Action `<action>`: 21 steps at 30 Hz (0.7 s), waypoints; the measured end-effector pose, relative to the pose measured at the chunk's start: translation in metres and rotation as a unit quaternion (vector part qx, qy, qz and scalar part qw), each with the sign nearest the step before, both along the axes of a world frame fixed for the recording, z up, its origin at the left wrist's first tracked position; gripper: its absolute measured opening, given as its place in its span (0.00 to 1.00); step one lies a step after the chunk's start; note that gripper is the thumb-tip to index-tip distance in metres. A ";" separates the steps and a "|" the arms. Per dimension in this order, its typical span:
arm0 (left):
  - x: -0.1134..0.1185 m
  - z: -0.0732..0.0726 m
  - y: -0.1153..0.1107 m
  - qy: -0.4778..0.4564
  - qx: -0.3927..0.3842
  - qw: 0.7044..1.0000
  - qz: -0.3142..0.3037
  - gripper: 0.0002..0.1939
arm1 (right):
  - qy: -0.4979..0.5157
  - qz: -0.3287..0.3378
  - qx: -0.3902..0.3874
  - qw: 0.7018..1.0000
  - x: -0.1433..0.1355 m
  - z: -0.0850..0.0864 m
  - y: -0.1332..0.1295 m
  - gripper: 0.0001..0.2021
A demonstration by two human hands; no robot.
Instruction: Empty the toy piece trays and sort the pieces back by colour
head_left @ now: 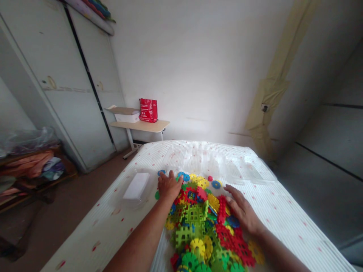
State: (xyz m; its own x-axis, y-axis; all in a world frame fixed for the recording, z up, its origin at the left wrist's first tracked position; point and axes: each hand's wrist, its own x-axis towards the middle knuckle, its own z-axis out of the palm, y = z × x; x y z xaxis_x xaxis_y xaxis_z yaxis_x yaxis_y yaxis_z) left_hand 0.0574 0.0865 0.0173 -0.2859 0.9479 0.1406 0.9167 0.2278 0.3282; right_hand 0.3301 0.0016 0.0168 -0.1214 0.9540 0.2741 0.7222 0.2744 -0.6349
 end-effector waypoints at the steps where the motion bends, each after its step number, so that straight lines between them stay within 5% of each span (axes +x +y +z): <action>1: 0.000 0.001 0.002 0.004 -0.006 1.000 0.007 0.29 | 0.003 0.012 -0.003 1.000 -0.003 0.001 0.006 0.24; 10: -0.002 0.001 0.008 0.037 -0.018 0.999 0.025 0.27 | -0.056 0.089 -0.037 0.994 -0.025 0.010 0.044 0.29; 21: -0.004 0.001 0.008 0.040 0.015 0.999 0.008 0.26 | -0.188 0.068 -0.096 0.975 -0.038 0.019 0.058 0.30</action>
